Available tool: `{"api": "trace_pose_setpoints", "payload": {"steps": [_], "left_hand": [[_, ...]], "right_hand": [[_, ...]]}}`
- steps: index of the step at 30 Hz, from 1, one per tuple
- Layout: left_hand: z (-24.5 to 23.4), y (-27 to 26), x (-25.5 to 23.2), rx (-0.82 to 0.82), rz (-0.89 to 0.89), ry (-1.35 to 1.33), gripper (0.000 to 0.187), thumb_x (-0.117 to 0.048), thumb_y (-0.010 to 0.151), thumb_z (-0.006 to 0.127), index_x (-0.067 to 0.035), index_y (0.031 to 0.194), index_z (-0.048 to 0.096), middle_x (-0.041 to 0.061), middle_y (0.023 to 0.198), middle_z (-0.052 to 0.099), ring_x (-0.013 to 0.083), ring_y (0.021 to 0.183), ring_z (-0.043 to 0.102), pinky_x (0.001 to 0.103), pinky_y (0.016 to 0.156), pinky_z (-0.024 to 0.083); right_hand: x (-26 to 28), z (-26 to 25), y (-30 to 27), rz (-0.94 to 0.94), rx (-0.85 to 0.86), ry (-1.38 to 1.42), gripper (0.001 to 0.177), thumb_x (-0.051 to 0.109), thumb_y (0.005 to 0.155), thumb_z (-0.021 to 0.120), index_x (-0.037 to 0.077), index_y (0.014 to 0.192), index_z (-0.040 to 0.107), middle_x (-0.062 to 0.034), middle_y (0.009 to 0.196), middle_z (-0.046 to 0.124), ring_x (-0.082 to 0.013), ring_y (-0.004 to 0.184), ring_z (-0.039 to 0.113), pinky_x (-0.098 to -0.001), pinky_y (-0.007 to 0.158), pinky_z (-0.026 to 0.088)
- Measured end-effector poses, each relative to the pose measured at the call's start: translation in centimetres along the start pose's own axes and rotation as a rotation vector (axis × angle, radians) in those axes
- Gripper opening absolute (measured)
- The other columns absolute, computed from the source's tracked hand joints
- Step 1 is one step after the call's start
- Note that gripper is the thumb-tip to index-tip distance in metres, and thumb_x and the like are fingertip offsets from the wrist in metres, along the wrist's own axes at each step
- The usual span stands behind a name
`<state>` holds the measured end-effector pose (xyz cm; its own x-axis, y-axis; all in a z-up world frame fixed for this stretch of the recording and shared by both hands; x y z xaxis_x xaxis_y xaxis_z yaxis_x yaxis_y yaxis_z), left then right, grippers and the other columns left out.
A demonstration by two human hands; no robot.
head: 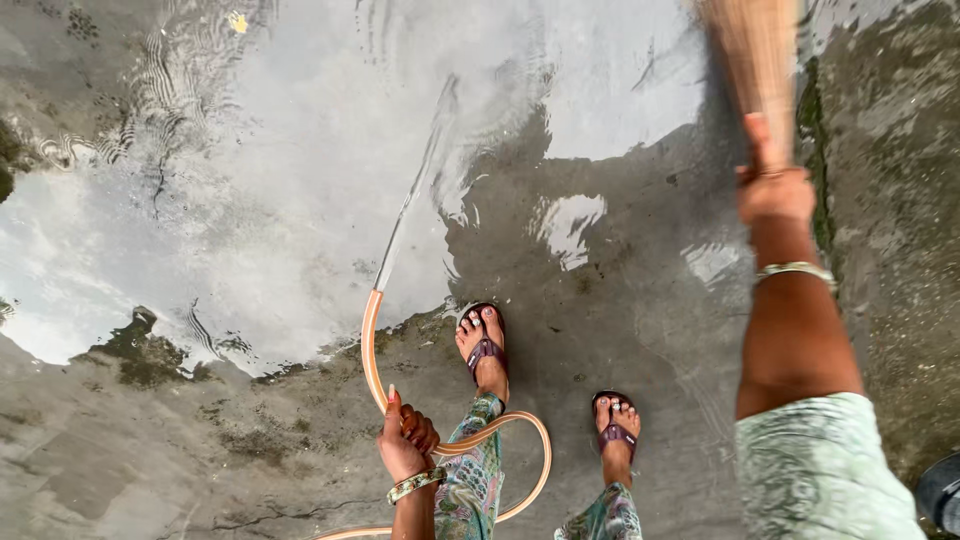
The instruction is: The person sweeps a wet outdoor concrete surface using a broom while holding a water hose to rinse the area.
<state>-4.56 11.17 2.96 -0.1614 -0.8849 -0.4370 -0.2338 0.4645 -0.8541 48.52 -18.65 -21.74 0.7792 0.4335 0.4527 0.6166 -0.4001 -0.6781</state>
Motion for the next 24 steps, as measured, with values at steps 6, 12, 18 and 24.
{"api": "trace_pose_setpoints", "payload": {"steps": [6, 12, 18, 24], "left_hand": [[-0.3, 0.1, 1.4, 0.051, -0.091, -0.177, 0.057, -0.049, 0.101, 0.057, -0.018, 0.059, 0.032, -0.005, 0.047, 0.023, 0.0087, 0.036, 0.017, 0.029, 0.034, 0.012], [-1.6, -0.3, 2.4, 0.046, -0.215, -0.288, 0.059, -0.051, 0.099, 0.058, -0.019, 0.058, 0.032, -0.005, 0.046, 0.022, 0.0095, 0.035, 0.017, 0.030, 0.034, 0.011], [-5.2, 0.1, 3.8, 0.011, -0.237, -0.436, 0.064, -0.055, 0.099, 0.055, -0.018, 0.054, 0.027, -0.005, 0.045, 0.022, 0.0093, 0.034, 0.015, 0.029, 0.034, 0.010], [-7.0, 0.4, 5.3, 0.050, -0.266, -0.545, 0.065, -0.053, 0.100, 0.055, -0.018, 0.053, 0.027, -0.003, 0.044, 0.023, 0.0105, 0.034, 0.016, 0.030, 0.035, 0.011]], "right_hand": [[5.4, -6.8, 0.3, -0.682, -0.205, -0.713, 0.083, 0.026, 0.108, 0.073, 0.048, 0.169, 0.020, -0.0158, 0.114, 0.072, -0.0231, 0.085, 0.069, -0.0407, 0.072, 0.059], [3.1, -2.7, -6.8, -0.438, 0.258, 0.010, 0.094, -0.002, 0.107, 0.061, 0.044, 0.169, 0.007, -0.0131, 0.141, 0.061, -0.0158, 0.081, 0.064, -0.0380, 0.071, 0.063], [-1.5, 8.3, -23.0, -1.004, 0.078, -0.292, 0.110, 0.004, 0.100, 0.078, 0.037, 0.173, 0.002, -0.0223, 0.116, 0.056, -0.0127, 0.080, 0.059, -0.0344, 0.070, 0.059], [-10.2, 19.2, -41.1, -1.153, 0.601, -0.518, 0.071, 0.024, 0.098, 0.078, 0.025, 0.160, 0.044, -0.0023, 0.095, 0.058, -0.0060, 0.067, 0.056, -0.0239, 0.058, 0.052]]}}
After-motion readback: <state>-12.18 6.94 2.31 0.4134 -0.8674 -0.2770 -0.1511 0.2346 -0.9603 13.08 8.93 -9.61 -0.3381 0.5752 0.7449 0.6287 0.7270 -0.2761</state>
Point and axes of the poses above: each hand's wrist, its own y-axis towards the middle knuckle, its own z-axis out of the palm, x = y × z, the point moved 2 cm from there along y, towards the middle knuckle
